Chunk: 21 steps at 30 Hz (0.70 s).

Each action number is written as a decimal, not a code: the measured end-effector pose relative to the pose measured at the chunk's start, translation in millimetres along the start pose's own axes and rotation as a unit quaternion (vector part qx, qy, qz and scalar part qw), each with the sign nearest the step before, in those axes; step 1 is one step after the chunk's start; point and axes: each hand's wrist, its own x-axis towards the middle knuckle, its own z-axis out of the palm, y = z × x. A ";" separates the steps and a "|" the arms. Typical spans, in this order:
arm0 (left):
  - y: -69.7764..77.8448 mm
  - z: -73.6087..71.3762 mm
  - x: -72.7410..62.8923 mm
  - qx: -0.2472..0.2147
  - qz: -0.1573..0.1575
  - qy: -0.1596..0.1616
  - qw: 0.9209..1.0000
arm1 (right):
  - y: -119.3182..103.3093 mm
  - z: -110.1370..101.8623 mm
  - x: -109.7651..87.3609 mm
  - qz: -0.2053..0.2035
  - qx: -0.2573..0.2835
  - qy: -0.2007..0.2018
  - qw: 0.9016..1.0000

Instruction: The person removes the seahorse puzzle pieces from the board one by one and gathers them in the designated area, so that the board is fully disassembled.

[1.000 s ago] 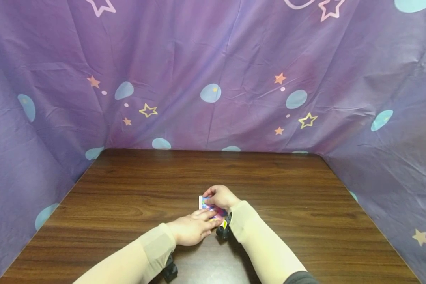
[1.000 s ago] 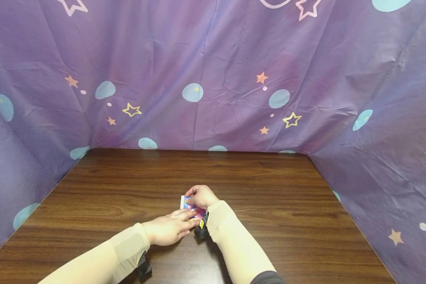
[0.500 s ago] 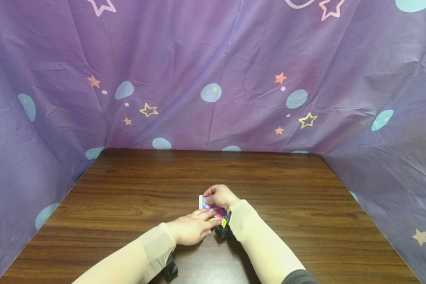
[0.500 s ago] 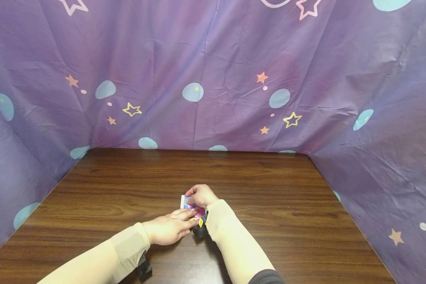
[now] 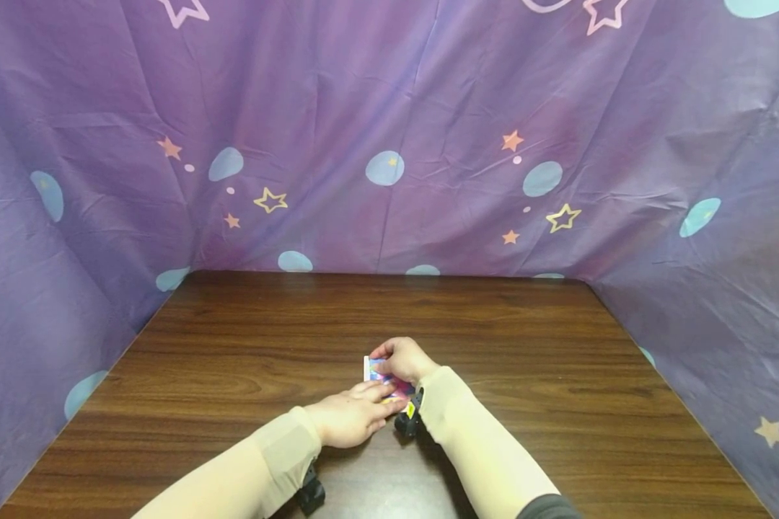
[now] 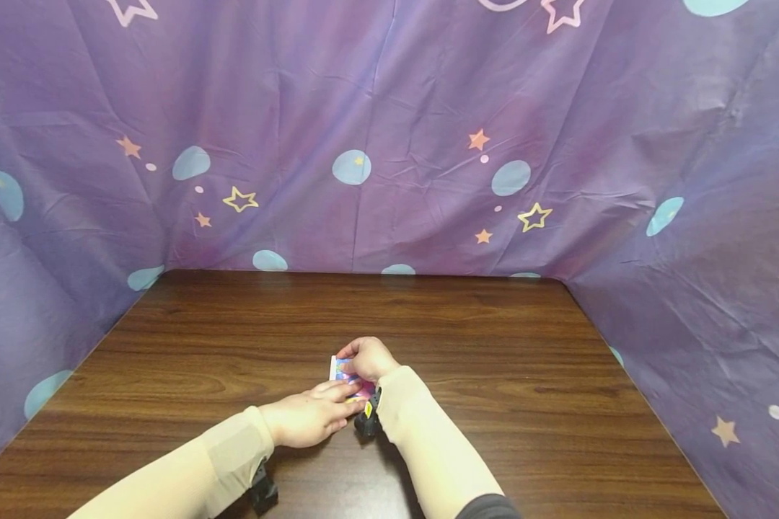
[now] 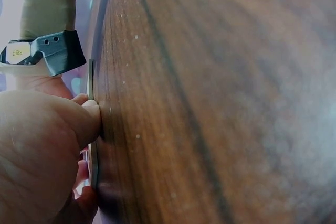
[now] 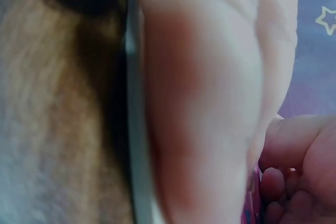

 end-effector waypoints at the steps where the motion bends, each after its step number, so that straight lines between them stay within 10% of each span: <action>1: -0.1 0.0 0.2 -0.001 0.001 -0.001 1.000 | 0.1 -0.2 -0.2 0.001 0.001 -0.001 1.000; 21: -0.3 -0.9 -0.9 -0.036 -0.017 -0.009 0.999 | 1.2 -6.1 -1.5 0.013 0.047 -0.025 0.998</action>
